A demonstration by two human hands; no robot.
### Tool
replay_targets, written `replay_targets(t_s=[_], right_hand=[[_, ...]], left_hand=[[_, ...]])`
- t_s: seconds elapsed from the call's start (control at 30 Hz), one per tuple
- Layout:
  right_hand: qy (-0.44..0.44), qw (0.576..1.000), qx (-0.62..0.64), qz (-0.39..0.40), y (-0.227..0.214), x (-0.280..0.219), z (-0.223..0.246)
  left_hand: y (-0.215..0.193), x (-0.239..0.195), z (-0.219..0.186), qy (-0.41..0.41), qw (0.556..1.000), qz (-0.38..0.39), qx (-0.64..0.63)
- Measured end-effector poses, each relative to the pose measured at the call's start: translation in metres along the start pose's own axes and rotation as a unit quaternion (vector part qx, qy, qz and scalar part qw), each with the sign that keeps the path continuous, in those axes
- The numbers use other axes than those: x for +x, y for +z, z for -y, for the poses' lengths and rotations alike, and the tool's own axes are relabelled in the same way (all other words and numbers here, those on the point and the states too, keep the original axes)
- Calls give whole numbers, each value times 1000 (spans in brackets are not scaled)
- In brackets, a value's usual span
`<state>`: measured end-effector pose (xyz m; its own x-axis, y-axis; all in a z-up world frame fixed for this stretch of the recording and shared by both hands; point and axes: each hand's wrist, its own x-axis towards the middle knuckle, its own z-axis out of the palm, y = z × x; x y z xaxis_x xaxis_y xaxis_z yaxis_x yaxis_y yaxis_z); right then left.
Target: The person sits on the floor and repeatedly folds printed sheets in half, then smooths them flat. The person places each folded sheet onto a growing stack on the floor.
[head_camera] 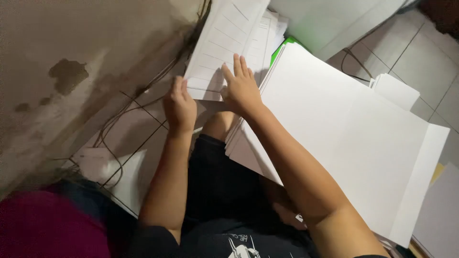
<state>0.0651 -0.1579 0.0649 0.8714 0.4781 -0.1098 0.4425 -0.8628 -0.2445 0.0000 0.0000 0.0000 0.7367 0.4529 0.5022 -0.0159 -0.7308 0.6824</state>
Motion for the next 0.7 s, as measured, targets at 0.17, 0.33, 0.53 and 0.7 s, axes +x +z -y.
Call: replay_targets(t_s=[0.17,0.33,0.53,0.7], right_hand=[[70,916,356,-171,-78,-111,-7],[59,834,498,-228,-75,-247,-92],[201,744,439,-461,-42,-418,-199],[353,838,311,-276,-11,-484,-252]], left_hand=[[-84,-17,-15,24,988,-22,-152],[-100,-53,-132,-18,950,130,-284],[-42,-111,-235,114,763,547,-326],[91,-141,-228,451,839,296,-68]])
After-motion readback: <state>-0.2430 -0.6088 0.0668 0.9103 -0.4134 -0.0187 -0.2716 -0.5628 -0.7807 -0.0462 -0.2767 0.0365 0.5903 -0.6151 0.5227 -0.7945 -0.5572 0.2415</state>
